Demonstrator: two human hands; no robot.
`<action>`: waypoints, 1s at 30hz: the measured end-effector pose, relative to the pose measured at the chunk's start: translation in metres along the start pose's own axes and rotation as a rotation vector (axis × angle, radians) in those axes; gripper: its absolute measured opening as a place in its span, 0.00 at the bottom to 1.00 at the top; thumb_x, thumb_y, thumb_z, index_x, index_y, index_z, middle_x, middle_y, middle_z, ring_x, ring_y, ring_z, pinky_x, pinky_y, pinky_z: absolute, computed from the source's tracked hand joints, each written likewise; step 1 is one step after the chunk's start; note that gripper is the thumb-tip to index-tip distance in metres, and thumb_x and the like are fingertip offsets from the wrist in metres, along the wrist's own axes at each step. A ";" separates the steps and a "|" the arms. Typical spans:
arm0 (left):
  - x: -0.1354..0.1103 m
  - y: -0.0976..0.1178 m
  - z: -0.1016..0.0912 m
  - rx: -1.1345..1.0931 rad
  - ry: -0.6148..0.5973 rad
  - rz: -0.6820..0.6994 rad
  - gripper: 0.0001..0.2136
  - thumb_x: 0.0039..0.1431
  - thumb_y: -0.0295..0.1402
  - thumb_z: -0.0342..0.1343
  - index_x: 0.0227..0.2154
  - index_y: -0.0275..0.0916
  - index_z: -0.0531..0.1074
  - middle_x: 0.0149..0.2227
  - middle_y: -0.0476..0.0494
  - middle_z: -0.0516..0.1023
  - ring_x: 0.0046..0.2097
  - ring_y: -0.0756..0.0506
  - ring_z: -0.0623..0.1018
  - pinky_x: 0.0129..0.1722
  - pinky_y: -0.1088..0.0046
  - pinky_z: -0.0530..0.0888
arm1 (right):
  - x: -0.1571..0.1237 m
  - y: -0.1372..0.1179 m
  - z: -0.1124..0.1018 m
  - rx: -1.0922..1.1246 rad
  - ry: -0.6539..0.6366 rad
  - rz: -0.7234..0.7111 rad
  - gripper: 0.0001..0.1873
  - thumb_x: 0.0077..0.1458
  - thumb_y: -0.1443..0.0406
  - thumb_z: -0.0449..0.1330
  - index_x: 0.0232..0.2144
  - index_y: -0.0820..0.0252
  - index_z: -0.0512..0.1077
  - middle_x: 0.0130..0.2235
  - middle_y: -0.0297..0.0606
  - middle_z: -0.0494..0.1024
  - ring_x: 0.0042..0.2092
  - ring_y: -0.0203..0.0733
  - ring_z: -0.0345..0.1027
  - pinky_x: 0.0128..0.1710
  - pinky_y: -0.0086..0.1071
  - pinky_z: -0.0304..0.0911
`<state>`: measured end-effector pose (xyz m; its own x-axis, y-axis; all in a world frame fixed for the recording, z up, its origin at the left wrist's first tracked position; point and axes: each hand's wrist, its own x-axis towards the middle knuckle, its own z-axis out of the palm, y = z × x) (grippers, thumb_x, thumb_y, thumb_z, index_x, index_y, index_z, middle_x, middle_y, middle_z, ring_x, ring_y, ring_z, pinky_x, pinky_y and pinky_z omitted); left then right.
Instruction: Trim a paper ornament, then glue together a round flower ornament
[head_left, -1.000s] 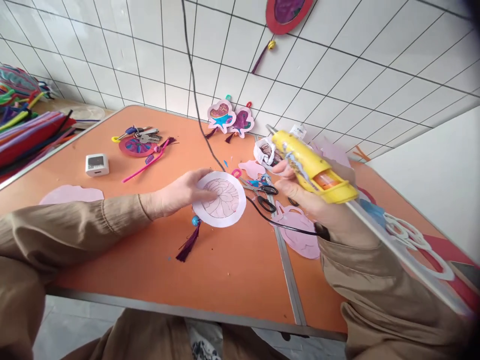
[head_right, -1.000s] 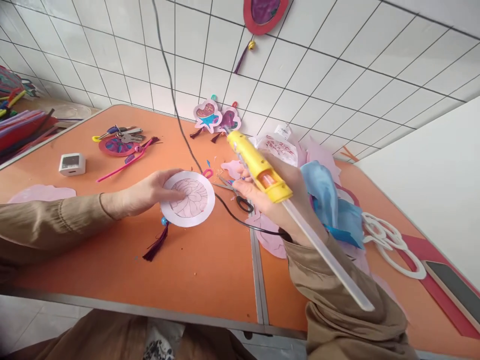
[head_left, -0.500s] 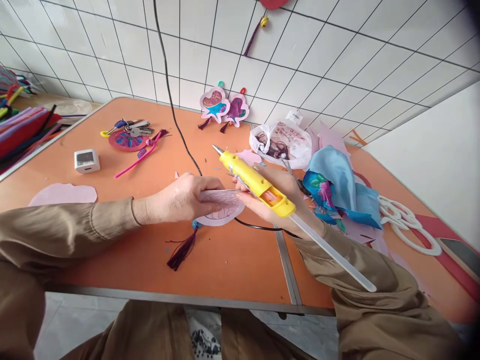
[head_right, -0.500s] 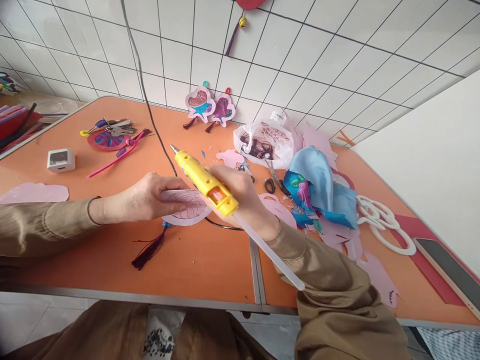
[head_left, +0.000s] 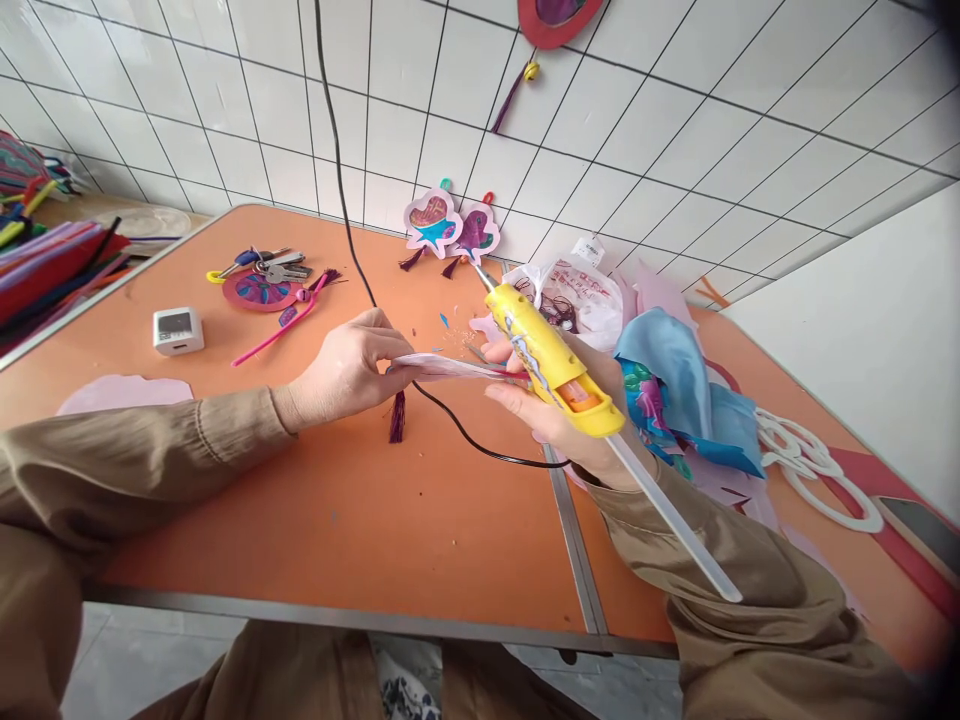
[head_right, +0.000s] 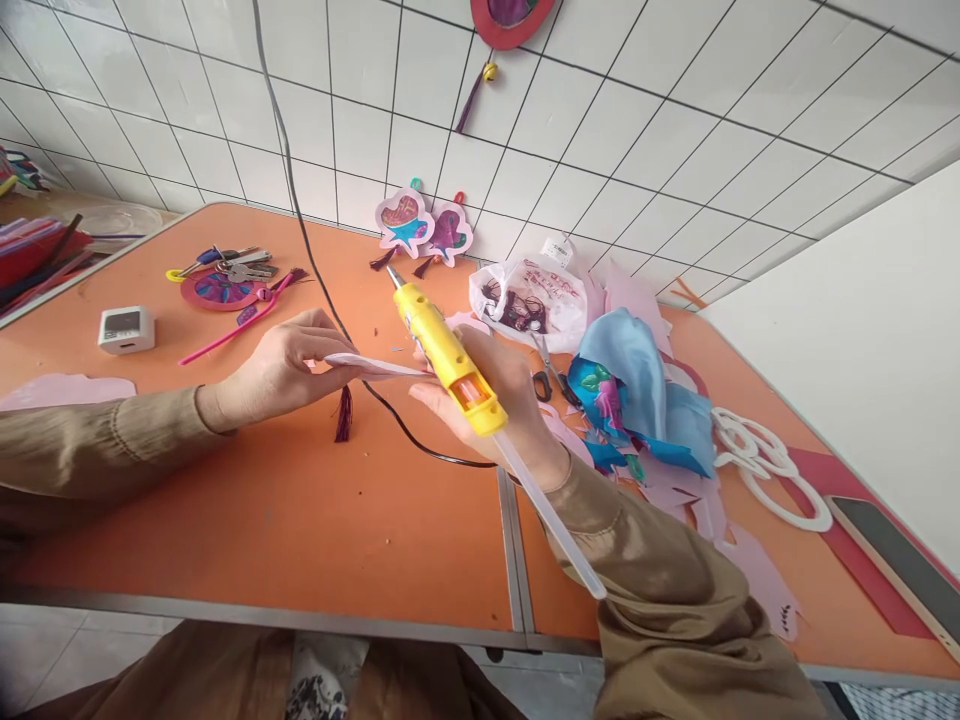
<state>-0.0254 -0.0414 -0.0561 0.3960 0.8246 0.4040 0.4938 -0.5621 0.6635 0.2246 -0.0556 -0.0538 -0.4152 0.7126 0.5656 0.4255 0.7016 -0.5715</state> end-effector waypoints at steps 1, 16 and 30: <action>0.000 0.002 -0.001 0.024 -0.007 0.013 0.11 0.58 0.37 0.61 0.21 0.41 0.79 0.24 0.41 0.77 0.34 0.43 0.70 0.36 0.70 0.68 | 0.000 -0.004 0.002 0.026 0.041 0.021 0.11 0.55 0.62 0.65 0.41 0.44 0.71 0.45 0.37 0.79 0.54 0.54 0.75 0.43 0.49 0.78; 0.000 -0.013 0.002 -0.226 -0.023 -0.106 0.07 0.55 0.36 0.64 0.30 0.39 0.84 0.28 0.41 0.80 0.37 0.44 0.75 0.33 0.73 0.71 | 0.006 -0.017 -0.005 0.246 0.009 0.069 0.10 0.51 0.62 0.68 0.33 0.51 0.70 0.41 0.34 0.80 0.47 0.46 0.78 0.46 0.46 0.78; 0.001 -0.028 0.004 -0.185 -0.088 0.054 0.11 0.60 0.40 0.61 0.34 0.38 0.84 0.34 0.39 0.85 0.36 0.44 0.78 0.36 0.69 0.73 | 0.007 -0.021 -0.007 0.305 -0.158 0.190 0.05 0.57 0.63 0.61 0.31 0.52 0.68 0.34 0.36 0.77 0.40 0.43 0.73 0.33 0.38 0.73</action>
<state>-0.0358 -0.0251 -0.0769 0.4882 0.7804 0.3907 0.3229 -0.5774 0.7499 0.2186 -0.0653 -0.0340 -0.4811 0.8046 0.3480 0.2576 0.5092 -0.8212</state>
